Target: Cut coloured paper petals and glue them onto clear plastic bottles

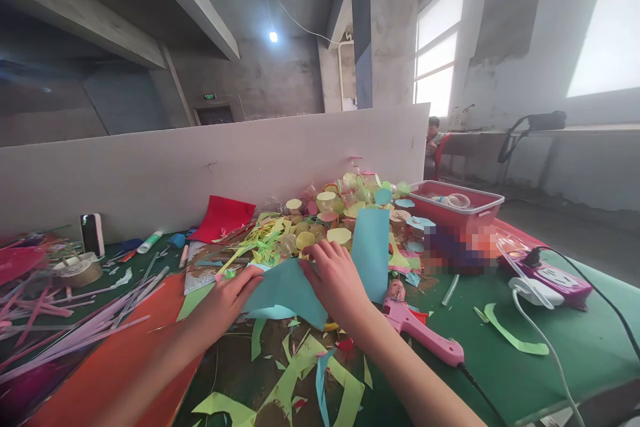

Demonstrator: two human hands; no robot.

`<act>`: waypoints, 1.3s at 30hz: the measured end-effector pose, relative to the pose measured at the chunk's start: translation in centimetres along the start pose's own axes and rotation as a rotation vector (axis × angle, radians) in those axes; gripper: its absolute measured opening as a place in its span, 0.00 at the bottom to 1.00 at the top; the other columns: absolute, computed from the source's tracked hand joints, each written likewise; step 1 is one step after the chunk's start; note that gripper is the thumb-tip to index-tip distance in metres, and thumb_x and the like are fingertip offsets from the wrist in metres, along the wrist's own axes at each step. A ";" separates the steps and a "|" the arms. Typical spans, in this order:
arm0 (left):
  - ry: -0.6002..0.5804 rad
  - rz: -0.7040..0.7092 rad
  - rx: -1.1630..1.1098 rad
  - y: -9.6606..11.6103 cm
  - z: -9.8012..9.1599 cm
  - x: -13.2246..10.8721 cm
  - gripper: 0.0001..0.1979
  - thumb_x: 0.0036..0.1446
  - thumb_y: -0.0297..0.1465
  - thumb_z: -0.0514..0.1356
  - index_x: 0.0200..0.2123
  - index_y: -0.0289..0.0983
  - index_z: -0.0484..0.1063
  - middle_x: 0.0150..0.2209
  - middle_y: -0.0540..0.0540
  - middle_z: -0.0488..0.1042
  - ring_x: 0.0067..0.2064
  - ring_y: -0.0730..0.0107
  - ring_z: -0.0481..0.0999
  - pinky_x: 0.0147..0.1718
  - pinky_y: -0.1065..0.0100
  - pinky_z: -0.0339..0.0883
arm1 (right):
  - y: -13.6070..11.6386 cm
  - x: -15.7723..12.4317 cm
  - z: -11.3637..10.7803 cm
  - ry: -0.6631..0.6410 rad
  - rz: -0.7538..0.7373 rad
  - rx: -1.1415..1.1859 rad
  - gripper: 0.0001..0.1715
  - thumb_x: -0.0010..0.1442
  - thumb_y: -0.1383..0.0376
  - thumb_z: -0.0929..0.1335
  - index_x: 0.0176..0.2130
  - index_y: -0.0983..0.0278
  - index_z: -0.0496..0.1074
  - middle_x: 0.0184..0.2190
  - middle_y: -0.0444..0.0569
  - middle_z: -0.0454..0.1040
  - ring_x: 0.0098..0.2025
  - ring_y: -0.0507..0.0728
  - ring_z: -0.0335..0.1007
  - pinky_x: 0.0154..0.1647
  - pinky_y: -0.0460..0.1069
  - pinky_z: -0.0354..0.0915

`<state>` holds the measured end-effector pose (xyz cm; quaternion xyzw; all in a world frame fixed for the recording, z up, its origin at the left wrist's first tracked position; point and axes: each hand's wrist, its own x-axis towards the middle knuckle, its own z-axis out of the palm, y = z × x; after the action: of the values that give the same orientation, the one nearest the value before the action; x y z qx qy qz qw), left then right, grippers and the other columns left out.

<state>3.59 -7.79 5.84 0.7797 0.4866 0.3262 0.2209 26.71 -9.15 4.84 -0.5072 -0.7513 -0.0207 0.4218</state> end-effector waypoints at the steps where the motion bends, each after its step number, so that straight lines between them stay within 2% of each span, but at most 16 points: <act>1: 0.019 -0.051 -0.019 0.0 -0.2 0.2 0.13 0.58 0.45 0.53 0.32 0.46 0.71 0.19 0.55 0.65 0.19 0.69 0.68 0.24 0.72 0.62 | 0.1 0.1 -0.1 0.067 0.042 -0.023 0.09 0.67 0.63 0.62 0.44 0.63 0.68 0.42 0.52 0.72 0.46 0.61 0.65 0.47 0.53 0.62; 3: 0.072 -0.151 -0.062 0.1 -0.5 0.5 0.14 0.57 0.47 0.52 0.32 0.45 0.67 0.18 0.57 0.60 0.16 0.71 0.66 0.18 0.72 0.59 | 0.4 0.2 -0.2 0.122 0.138 -0.067 0.11 0.67 0.62 0.62 0.46 0.64 0.66 0.43 0.53 0.71 0.47 0.61 0.66 0.45 0.52 0.62; 4: 0.102 -0.189 -0.073 0.1 -0.6 0.7 0.14 0.57 0.47 0.51 0.32 0.44 0.65 0.18 0.58 0.58 0.14 0.71 0.66 0.16 0.71 0.58 | 0.4 0.2 -0.2 0.089 0.187 -0.091 0.11 0.67 0.61 0.61 0.46 0.64 0.67 0.43 0.52 0.72 0.45 0.60 0.67 0.43 0.52 0.63; 7: 0.182 -0.233 -0.057 -0.3 -0.7 1.1 0.15 0.58 0.48 0.48 0.31 0.44 0.60 0.14 0.60 0.52 0.12 0.70 0.64 0.13 0.72 0.55 | 0.5 -0.1 0.1 -0.161 0.287 -0.199 0.11 0.68 0.61 0.60 0.41 0.64 0.68 0.38 0.50 0.74 0.41 0.60 0.70 0.37 0.50 0.63; 10: 0.211 -0.236 -0.077 -1.2 -0.4 1.5 0.16 0.59 0.48 0.46 0.32 0.43 0.59 0.13 0.62 0.49 0.10 0.72 0.61 0.12 0.73 0.54 | 0.3 -0.7 0.8 -0.410 0.270 -0.350 0.13 0.66 0.61 0.62 0.41 0.66 0.71 0.39 0.54 0.75 0.44 0.62 0.71 0.38 0.50 0.64; 13: 0.237 -0.235 -0.096 -2.0 0.0 1.7 0.15 0.59 0.48 0.47 0.32 0.43 0.59 0.14 0.62 0.50 0.10 0.74 0.60 0.11 0.74 0.53 | 0.4 -1.3 1.7 -0.536 0.219 -0.403 0.15 0.63 0.59 0.65 0.43 0.68 0.73 0.42 0.58 0.74 0.46 0.64 0.71 0.41 0.51 0.65; 18: 0.233 -0.243 -0.079 -2.9 0.6 1.7 0.14 0.58 0.47 0.48 0.32 0.43 0.60 0.12 0.62 0.54 0.10 0.70 0.64 0.09 0.74 0.53 | 0.4 -1.3 2.3 -0.560 0.211 -0.409 0.20 0.63 0.56 0.66 0.45 0.70 0.73 0.44 0.61 0.74 0.48 0.65 0.70 0.45 0.52 0.65; 24: 0.211 -0.242 -0.155 -2.9 1.0 1.8 0.13 0.57 0.46 0.49 0.32 0.43 0.57 0.11 0.59 0.63 0.09 0.68 0.64 0.09 0.71 0.58 | 0.1 -1.3 2.6 -0.585 0.216 -0.424 0.15 0.64 0.65 0.65 0.47 0.72 0.72 0.45 0.63 0.73 0.47 0.65 0.70 0.41 0.52 0.66; 32: 0.290 -0.241 -0.338 -3.1 0.8 2.2 0.11 0.56 0.43 0.54 0.36 0.42 0.58 0.23 0.53 0.74 0.14 0.69 0.71 0.13 0.68 0.66 | 0.0 -1.7 2.7 -0.578 0.196 -0.432 0.15 0.63 0.69 0.63 0.48 0.75 0.71 0.42 0.66 0.73 0.45 0.66 0.71 0.41 0.52 0.65; 35: 0.330 -0.258 -0.435 -2.8 0.6 2.8 0.12 0.54 0.41 0.57 0.34 0.43 0.56 0.33 0.47 0.76 0.24 0.64 0.79 0.17 0.68 0.70 | -0.1 -1.5 2.7 -0.567 0.196 -0.413 0.14 0.62 0.70 0.64 0.46 0.74 0.72 0.41 0.65 0.73 0.45 0.65 0.71 0.42 0.52 0.65; 37: 0.345 -0.269 -0.511 -2.4 0.9 3.0 0.12 0.54 0.40 0.57 0.34 0.43 0.56 0.39 0.45 0.76 0.31 0.62 0.81 0.20 0.66 0.73 | -0.2 -1.4 2.7 -0.554 0.214 -0.398 0.14 0.61 0.71 0.63 0.45 0.74 0.72 0.41 0.64 0.73 0.45 0.65 0.71 0.43 0.52 0.65; 39: 0.351 -0.284 -0.581 -2.0 1.5 3.0 0.10 0.54 0.38 0.57 0.35 0.42 0.57 0.41 0.44 0.75 0.34 0.62 0.81 0.24 0.64 0.75 | -0.3 -1.4 2.7 -0.536 0.241 -0.383 0.15 0.60 0.71 0.63 0.45 0.74 0.72 0.42 0.64 0.73 0.45 0.65 0.70 0.44 0.52 0.64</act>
<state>4.43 -4.24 4.40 0.5413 0.5074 0.5459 0.3891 25.00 -9.13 2.34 -0.6494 -0.7526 0.0227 0.1062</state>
